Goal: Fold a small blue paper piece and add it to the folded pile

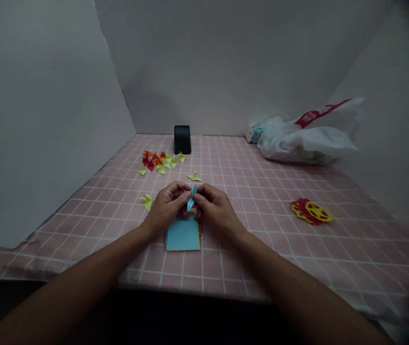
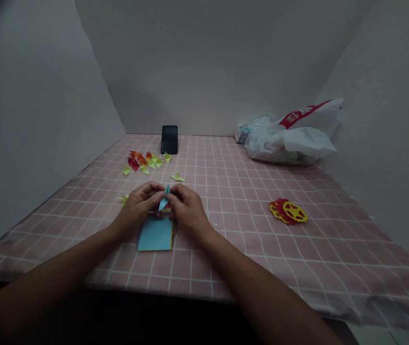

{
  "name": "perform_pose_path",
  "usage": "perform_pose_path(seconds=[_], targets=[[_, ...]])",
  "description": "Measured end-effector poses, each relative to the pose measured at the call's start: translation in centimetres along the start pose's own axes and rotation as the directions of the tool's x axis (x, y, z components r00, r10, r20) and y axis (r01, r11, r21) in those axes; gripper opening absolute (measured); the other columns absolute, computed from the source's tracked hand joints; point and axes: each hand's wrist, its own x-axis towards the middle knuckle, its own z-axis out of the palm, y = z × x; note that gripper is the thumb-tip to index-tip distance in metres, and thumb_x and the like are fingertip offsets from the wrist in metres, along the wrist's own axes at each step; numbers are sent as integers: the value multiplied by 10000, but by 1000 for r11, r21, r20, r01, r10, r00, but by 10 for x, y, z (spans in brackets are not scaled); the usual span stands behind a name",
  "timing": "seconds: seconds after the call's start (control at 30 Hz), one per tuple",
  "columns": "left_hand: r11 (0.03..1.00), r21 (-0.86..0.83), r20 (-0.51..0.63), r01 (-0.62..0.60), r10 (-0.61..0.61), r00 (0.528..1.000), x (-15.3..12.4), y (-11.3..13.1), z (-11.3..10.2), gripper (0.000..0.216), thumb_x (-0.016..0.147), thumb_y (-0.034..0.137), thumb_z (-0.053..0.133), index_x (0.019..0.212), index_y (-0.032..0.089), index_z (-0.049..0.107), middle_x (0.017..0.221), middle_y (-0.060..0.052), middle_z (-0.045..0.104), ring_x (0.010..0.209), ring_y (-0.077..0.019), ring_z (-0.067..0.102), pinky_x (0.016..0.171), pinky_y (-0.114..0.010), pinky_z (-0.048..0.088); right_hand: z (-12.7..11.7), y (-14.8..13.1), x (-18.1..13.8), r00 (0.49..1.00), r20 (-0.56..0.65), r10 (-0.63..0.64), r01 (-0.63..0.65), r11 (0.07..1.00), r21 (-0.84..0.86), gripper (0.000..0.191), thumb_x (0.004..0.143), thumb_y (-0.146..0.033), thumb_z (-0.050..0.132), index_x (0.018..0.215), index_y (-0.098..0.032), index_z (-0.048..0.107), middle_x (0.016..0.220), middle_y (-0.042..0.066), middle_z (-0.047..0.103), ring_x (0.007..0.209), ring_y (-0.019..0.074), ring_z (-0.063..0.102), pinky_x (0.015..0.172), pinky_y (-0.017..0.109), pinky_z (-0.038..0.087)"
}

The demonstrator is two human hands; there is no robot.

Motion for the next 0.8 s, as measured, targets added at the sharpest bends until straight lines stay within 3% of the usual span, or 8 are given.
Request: perform_pose_path(seconds=[0.33,0.8], targets=[[997,-60,7,38,-38,999,-2,3,2,314,778,424,754,930,182,625,820,11,584,664,-90,579,507,-162,534,-2,-1,1,999,-31,-45,43,997,-62,149,836,-321,598,777,-203,530,707,-27,508,581,109,472,522,247,399],[1000,-17,3,26,-26,1000,-1,1,0,300,785,414,750,933,187,620,804,5,597,669,-101,588,507,-168,537,-3,-2,1,997,-30,-67,64,994,-91,133,843,-313,573,778,-199,553,754,-5,541,646,127,493,578,264,418]])
